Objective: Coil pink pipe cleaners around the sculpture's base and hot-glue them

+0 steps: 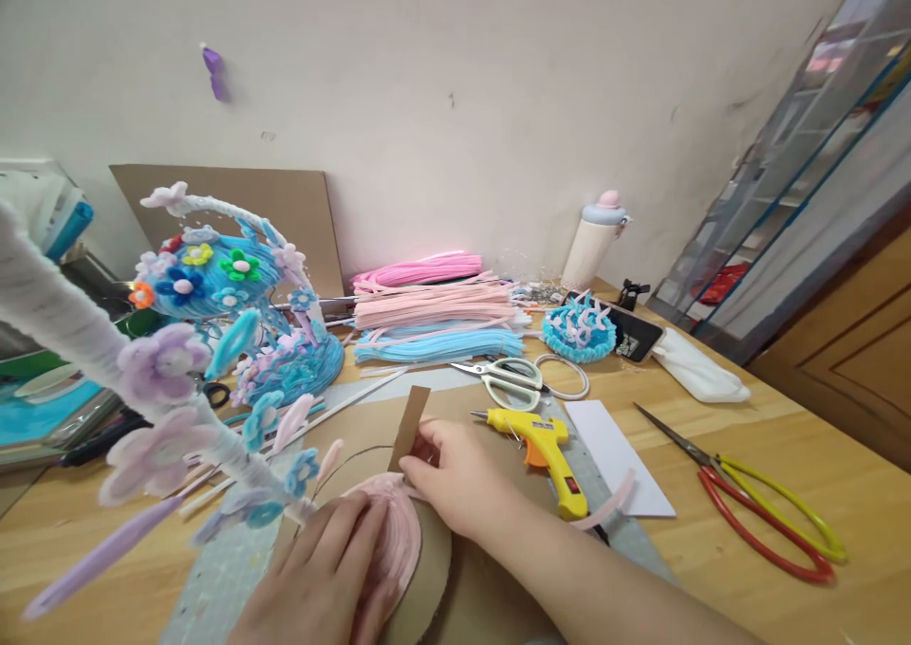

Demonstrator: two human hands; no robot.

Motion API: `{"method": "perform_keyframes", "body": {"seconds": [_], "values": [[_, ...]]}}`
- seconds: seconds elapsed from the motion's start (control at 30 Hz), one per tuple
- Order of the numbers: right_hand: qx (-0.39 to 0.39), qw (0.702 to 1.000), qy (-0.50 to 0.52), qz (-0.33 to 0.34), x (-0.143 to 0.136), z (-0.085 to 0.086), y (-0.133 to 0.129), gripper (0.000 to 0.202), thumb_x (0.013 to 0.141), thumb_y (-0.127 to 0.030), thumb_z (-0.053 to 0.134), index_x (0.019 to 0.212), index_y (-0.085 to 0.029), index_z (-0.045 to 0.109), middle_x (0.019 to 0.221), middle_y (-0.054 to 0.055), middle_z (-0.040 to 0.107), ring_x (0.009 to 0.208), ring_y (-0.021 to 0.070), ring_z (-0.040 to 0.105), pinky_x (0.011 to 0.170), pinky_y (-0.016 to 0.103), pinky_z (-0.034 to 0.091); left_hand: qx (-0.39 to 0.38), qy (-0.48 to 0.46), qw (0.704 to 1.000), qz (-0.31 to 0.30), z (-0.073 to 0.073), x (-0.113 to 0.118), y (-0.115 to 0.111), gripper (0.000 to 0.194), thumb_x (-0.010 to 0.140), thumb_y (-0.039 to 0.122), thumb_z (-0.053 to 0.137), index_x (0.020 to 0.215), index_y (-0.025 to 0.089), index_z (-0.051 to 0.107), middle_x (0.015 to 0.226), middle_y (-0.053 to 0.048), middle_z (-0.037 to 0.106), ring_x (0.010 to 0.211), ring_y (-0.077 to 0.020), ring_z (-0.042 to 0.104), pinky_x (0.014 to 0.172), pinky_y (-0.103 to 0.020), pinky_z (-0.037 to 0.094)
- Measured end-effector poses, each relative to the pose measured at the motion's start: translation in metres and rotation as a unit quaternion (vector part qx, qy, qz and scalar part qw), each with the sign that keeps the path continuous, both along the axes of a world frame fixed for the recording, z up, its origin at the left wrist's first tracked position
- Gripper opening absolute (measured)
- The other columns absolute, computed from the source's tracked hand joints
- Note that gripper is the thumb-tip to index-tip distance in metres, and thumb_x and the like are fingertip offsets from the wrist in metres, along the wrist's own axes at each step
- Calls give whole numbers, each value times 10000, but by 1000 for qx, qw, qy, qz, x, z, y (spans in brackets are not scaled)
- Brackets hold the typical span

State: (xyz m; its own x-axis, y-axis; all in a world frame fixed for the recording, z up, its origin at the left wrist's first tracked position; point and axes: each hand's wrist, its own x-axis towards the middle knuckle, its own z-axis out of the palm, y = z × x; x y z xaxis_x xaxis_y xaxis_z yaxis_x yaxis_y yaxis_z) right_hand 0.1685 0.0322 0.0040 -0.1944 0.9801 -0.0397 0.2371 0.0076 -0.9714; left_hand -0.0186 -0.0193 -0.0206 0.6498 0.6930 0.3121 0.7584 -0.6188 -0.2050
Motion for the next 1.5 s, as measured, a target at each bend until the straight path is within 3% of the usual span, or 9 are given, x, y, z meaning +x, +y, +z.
{"method": "perform_keyframes", "body": {"seconds": [0.13,0.27,0.43,0.83,1.2,1.5], "values": [[56,989,-133,-9,1,13,-4,171,759,-123,549,817,-205,689,764,-2,690,713,158,600,636,244,418,1,0,1000,4,2,1,-1,441,885,422,500,1239,167,566,1200,-72,646,1065,-235,593,876,-347,464],[74,982,-172,-22,0,14,-5,135,767,-133,563,787,-212,670,743,-12,679,679,144,578,595,226,383,6,1,1000,1,1,2,-1,441,881,418,504,1236,164,568,1201,-77,645,1071,-237,589,882,-344,461],[65,967,-239,-57,-1,12,-3,132,799,-205,573,673,-197,537,630,-20,581,585,132,501,521,227,305,14,-1,1000,-2,0,2,0,434,878,419,507,1222,164,574,1188,-74,649,1058,-237,590,875,-339,460],[44,981,-191,-8,-4,0,-2,208,868,-184,454,711,-231,328,687,-40,490,637,135,458,565,234,324,4,2,1000,1,-1,2,-1,432,881,412,497,1232,173,574,1199,-72,643,1063,-241,587,877,-349,478],[65,976,-206,8,-4,-1,-1,247,856,-172,487,684,-225,317,671,-45,460,633,133,415,565,243,278,-48,-5,999,10,10,4,-4,423,904,362,471,1271,164,539,1231,-90,621,1117,-253,568,919,-370,466],[92,974,-208,16,-3,-5,2,248,850,-152,505,678,-218,339,678,-47,464,644,128,419,573,237,281,-49,1,999,12,8,3,-4,434,912,372,453,1287,167,529,1242,-89,613,1127,-259,557,926,-385,459]]}}
